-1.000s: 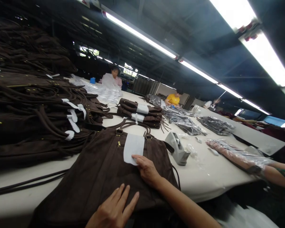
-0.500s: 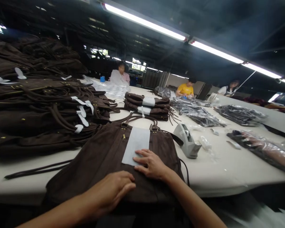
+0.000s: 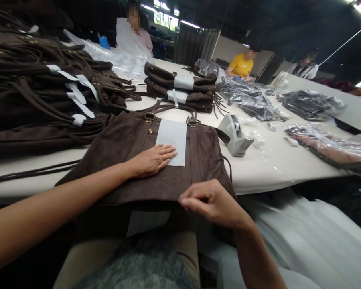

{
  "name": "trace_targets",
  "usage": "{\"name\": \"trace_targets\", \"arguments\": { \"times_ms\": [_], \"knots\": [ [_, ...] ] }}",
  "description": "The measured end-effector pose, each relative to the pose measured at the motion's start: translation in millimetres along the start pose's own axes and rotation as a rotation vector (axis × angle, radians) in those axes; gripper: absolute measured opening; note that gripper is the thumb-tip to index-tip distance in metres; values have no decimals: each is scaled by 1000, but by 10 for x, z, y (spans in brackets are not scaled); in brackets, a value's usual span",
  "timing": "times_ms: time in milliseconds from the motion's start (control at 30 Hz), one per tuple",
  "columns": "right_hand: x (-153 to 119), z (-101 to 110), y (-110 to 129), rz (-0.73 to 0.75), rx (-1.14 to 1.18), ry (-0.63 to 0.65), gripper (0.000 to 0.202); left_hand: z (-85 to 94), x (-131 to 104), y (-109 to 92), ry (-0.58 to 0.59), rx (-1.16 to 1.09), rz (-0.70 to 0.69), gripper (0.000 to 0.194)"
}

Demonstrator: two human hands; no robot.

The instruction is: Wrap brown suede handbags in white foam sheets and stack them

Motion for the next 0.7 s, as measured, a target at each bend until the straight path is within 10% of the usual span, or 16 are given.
{"name": "trace_targets", "arguments": {
  "times_ms": [133,233,367,500,700],
  "knots": [
    [-304,-811,-514,-270,268,51,41,14,-12,-53,-29,25,-35,51],
    [-77,-1396,-1112,-391,393,-206,34,15,-7,-70,-69,28,-44,55],
    [266,-1858,-1310,-271,737,-226,47,19,-15,-72,-87,29,-35,54],
    [-39,-1626,-783,-160,839,-43,38,11,-33,-57,-61,49,-46,50],
    [-542,-896,-155,-284,675,-319,38,56,-105,-155,-41,1,-54,71]
  ]
}}
Point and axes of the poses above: each hand's wrist, its own x-axis towards the middle knuckle, its own z-axis out of the back of the hand, y = z × x, the point moved 5 cm from there along x, towards the middle knuckle, and after that the axes turned 13 degrees about y, right-handed, at the moved point
